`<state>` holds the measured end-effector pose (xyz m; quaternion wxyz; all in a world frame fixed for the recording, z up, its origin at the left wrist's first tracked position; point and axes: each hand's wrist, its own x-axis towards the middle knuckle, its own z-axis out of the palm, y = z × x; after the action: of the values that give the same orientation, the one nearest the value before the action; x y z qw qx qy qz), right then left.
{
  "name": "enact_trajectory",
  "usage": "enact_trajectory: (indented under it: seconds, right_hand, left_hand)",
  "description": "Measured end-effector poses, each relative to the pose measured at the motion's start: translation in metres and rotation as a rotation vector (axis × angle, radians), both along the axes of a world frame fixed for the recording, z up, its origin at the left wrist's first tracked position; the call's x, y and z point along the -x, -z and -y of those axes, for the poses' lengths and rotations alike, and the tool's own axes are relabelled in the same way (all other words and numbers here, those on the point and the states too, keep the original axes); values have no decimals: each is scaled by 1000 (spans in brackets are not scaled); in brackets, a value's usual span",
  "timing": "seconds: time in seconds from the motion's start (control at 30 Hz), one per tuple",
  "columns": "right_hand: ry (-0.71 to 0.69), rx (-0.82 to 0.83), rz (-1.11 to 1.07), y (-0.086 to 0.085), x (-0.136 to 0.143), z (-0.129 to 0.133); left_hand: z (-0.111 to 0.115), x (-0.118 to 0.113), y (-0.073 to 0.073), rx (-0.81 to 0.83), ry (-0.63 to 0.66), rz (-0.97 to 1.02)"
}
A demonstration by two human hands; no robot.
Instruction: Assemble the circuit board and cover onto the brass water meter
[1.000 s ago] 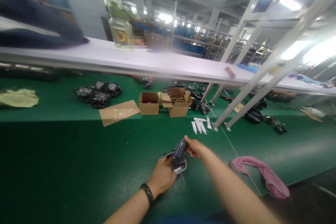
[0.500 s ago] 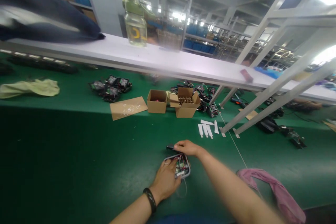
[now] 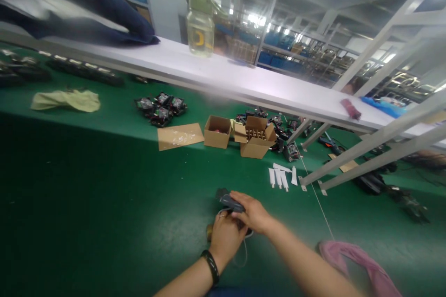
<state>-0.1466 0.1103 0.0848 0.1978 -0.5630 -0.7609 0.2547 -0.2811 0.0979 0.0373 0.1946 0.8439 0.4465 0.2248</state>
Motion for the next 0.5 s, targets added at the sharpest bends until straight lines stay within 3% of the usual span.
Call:
enact_trajectory:
  seconds: [0.13, 0.2, 0.3, 0.4, 0.5]
  right_hand:
    - [-25, -203, -89, 22, -6, 38]
    - [-7, -282, -32, 37, -15, 52]
    - [-134, -377, 144, 53, -29, 64]
    - [-255, -419, 311, 56, -36, 70]
    - [-274, -441, 401, 53, -34, 75]
  left_hand:
    - [0, 2, 4, 2, 36, 34]
    - [2, 4, 7, 13, 42, 69]
    - [8, 9, 14, 54, -15, 188]
    - [15, 13, 25, 146, -62, 294]
    - [19, 14, 38, 274, -47, 367]
